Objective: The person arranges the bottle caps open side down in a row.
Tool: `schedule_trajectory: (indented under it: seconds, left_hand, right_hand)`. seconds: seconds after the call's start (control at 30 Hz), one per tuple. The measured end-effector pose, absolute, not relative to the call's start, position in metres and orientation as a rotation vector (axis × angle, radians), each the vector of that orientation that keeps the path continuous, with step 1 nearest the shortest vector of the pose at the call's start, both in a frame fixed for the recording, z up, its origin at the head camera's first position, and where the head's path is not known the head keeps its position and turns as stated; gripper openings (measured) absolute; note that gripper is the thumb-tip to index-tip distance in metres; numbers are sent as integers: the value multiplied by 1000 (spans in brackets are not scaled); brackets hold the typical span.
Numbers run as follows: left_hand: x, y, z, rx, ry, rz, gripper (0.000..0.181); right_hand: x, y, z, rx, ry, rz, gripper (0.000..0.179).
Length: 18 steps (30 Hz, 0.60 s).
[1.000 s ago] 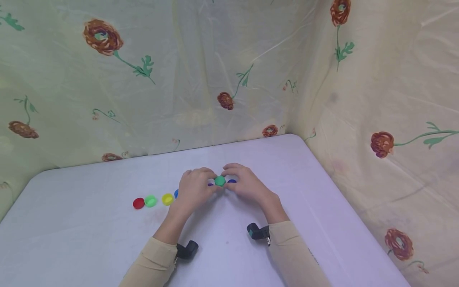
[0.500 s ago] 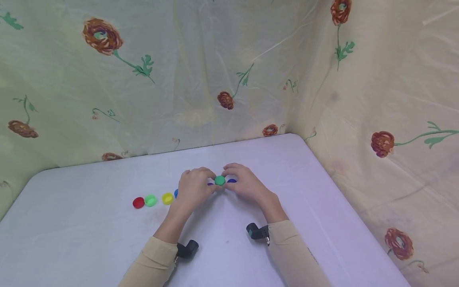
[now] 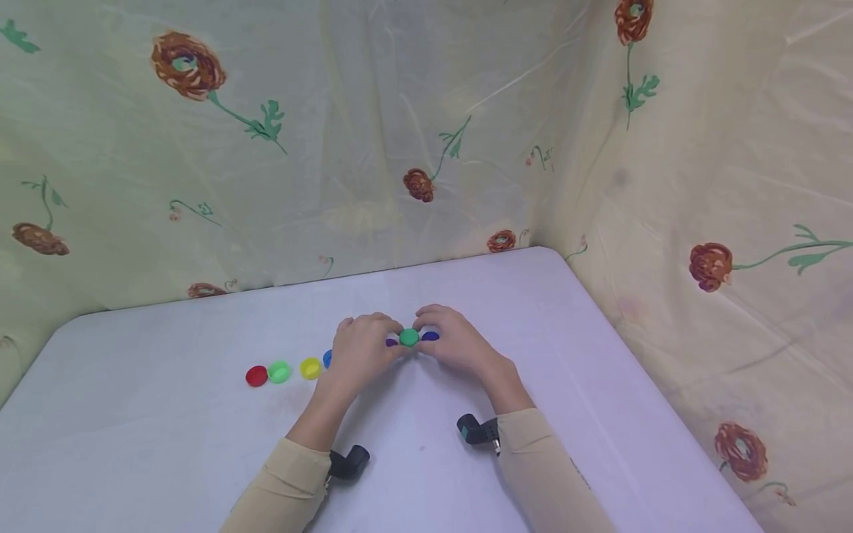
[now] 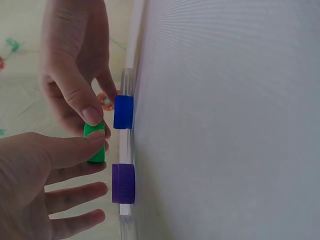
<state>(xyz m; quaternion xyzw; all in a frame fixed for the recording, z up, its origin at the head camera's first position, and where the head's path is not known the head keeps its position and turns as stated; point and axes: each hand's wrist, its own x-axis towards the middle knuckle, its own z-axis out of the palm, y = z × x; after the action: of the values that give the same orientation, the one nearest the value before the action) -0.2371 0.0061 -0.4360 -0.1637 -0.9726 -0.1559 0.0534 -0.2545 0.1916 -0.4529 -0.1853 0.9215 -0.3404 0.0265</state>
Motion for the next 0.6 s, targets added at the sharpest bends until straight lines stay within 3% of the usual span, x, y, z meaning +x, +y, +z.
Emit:
schedule_trajectory:
  seconds: [0.6]
  left_hand:
    - [-237, 10, -441, -490, -2999, -454, 31]
  right_hand:
    - [-256, 191, -458, -594, 2857, -973, 23]
